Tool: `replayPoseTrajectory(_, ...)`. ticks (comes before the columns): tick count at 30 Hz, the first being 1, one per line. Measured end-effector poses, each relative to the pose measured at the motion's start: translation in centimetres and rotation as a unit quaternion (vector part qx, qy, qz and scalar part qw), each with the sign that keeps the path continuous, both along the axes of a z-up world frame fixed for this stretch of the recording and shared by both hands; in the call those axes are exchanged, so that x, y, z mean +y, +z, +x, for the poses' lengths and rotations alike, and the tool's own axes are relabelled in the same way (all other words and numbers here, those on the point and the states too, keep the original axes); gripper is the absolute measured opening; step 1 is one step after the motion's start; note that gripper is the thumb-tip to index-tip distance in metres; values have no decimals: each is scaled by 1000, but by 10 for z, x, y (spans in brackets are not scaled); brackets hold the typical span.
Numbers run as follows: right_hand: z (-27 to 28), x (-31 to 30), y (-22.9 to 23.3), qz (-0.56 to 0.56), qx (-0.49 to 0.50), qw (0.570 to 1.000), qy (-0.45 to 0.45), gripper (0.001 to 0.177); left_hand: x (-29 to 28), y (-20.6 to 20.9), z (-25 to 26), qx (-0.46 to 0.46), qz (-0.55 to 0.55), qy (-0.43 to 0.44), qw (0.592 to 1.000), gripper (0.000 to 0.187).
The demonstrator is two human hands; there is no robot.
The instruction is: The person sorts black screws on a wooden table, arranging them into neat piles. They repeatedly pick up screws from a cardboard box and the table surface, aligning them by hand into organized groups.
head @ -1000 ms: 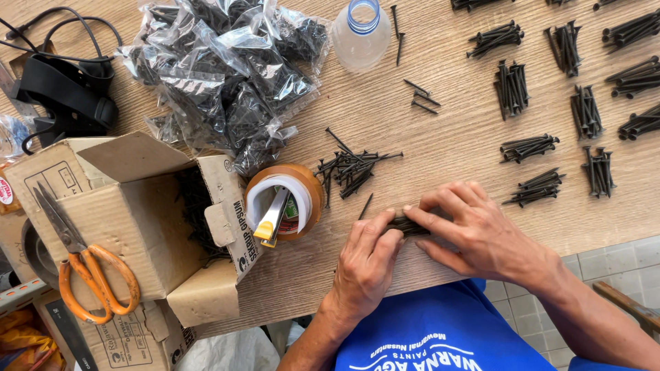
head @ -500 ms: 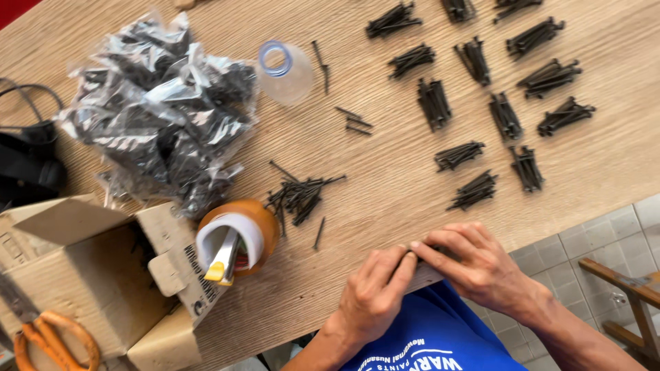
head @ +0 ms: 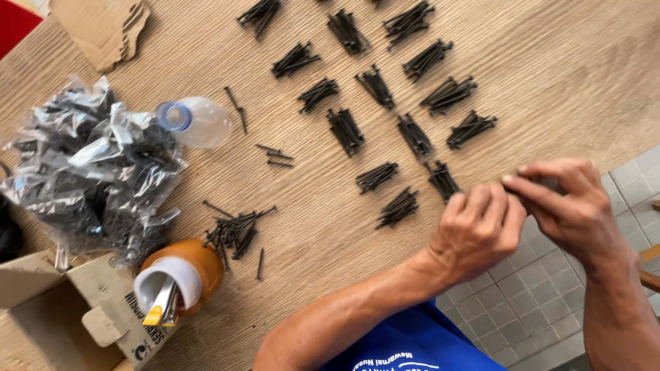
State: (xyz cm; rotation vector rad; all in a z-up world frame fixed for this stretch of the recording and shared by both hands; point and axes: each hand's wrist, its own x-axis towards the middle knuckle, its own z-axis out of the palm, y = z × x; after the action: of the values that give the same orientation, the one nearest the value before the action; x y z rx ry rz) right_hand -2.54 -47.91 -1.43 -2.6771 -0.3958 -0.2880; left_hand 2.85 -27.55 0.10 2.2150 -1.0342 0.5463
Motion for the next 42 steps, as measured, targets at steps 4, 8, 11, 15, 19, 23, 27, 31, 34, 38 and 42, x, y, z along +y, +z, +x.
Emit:
replayPoseTrajectory(4, 32, -10, 0, -4, -10, 1000, -2, 23, -17, 4, 22, -8, 30, 62, 998, 20)
replayPoseTrajectory(8, 47, -12, -7, -16, -5, 1000, 20, 26, -9, 10, 33, 4, 48, 84, 995, 14)
replayPoseTrajectory(11, 50, -10, -7, -15, -4, 1000, 27, 27, -4, 6, 33, 22, 56, 78, 995, 16)
replayPoseTrajectory(15, 51, -11, -6, -2, -8, 999, 40, 29, -3, 10, 35, 31, 62, 70, 995, 17)
replayPoseTrajectory(19, 53, -10, -4, 24, 2, 999, 38, 30, -2, 8, 35, 36, 56, 65, 996, 15)
replayPoseTrajectory(23, 52, -10, -2, 62, 22, 997, 34, 33, 0, 8, 34, 34, 43, 71, 996, 15)
replayPoseTrajectory(27, 47, -13, -2, 145, 38, 989, 17, 35, 23, 22, 30, 49, 37, 58, 996, 25)
replayPoseTrajectory(31, 27, -2, -5, 217, -38, 972, -78, 33, 88, 40, 19, 87, 8, 64, 994, 30)
replayPoseTrajectory(34, 11, 40, 0, 252, -72, 957, -121, 24, 156, 40, 7, 88, 15, 139, 986, 25)
replayPoseTrajectory(38, 14, 120, 22, 221, -29, 975, -14, 22, 236, 33, -23, 75, 71, 274, 956, 20)
replayPoseTrajectory(42, 63, 227, 33, 237, 60, 956, 163, 31, 271, 15, -40, 68, 92, 341, 933, 22)
